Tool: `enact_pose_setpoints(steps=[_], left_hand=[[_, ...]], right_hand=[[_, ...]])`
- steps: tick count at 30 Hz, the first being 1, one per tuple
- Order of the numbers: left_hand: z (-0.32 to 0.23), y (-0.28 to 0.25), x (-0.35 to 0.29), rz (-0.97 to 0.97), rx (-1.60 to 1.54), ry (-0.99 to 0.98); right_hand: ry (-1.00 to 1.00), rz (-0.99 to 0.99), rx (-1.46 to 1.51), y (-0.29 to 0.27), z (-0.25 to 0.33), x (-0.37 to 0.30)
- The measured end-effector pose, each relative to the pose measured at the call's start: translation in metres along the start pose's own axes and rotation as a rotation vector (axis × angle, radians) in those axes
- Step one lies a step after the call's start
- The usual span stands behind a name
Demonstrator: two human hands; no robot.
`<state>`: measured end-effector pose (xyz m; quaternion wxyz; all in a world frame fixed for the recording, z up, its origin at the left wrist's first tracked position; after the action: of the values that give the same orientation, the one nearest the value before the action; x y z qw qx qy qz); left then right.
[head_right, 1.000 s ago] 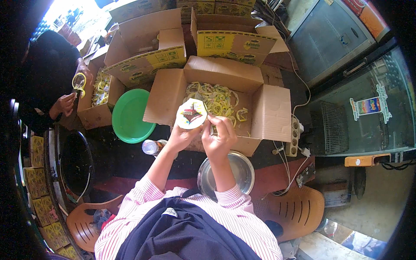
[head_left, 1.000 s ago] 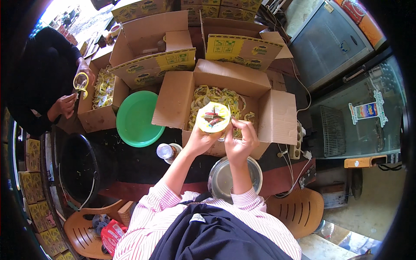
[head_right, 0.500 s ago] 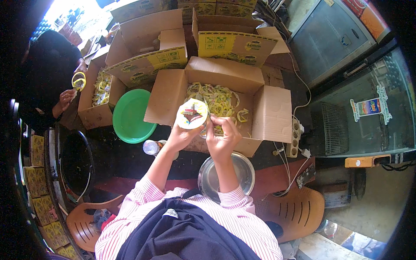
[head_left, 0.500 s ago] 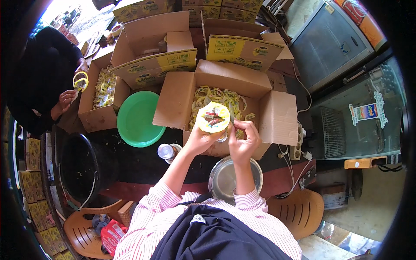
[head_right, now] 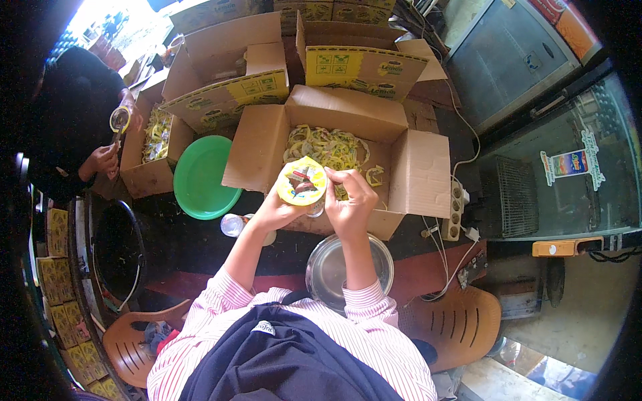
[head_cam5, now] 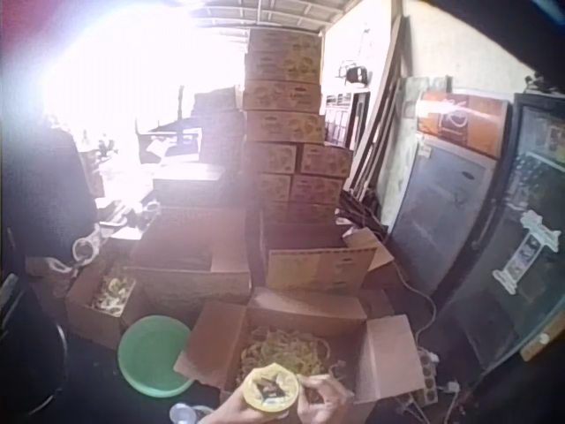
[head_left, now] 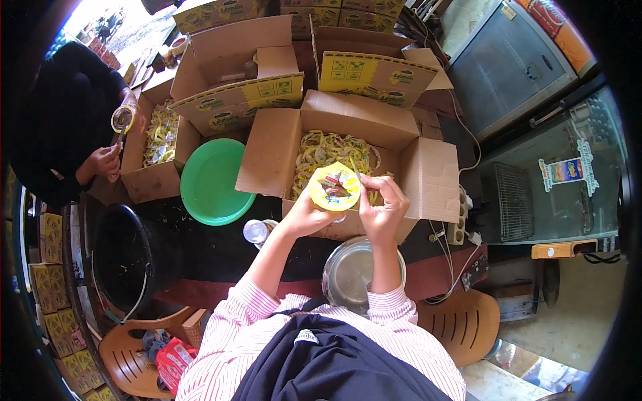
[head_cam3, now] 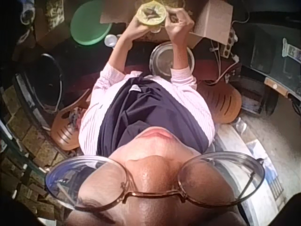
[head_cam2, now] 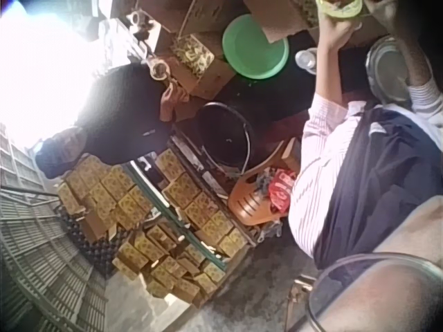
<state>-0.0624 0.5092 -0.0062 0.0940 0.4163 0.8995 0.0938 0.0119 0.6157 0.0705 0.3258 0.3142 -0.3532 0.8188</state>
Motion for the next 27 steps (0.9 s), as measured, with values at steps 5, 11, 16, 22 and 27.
enact_pose_setpoints(steps=[5,11,16,22,27], left_hand=[[-0.007,0.003,-0.001,-0.006,-0.018,0.030],[-0.015,-0.003,0.002,-0.240,0.352,0.173],[-0.012,-0.009,0.002,-0.223,0.038,0.223],[-0.021,-0.009,-0.006,-0.295,0.172,0.290],[-0.022,-0.010,-0.010,-0.342,0.249,0.308]], right_hand=[[-0.001,0.023,0.019,0.000,0.001,0.003],[0.016,-0.048,0.005,0.000,-0.001,-0.002],[-0.025,-0.112,0.001,-0.002,0.006,-0.005],[-0.082,-0.146,-0.122,0.002,0.021,-0.007],[-0.078,-0.174,-0.103,0.004,0.027,-0.007]])
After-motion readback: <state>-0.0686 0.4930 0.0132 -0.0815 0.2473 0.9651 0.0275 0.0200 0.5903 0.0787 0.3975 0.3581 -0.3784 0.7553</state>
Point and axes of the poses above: each hand's wrist, its own x-axis towards the middle knuckle, its own y-axis out of the palm, z = x × y, the point moved 7 cm from there along x, towards the middle knuckle, and after that the axes turned 14 degrees about -y, right-handed, at the moved point
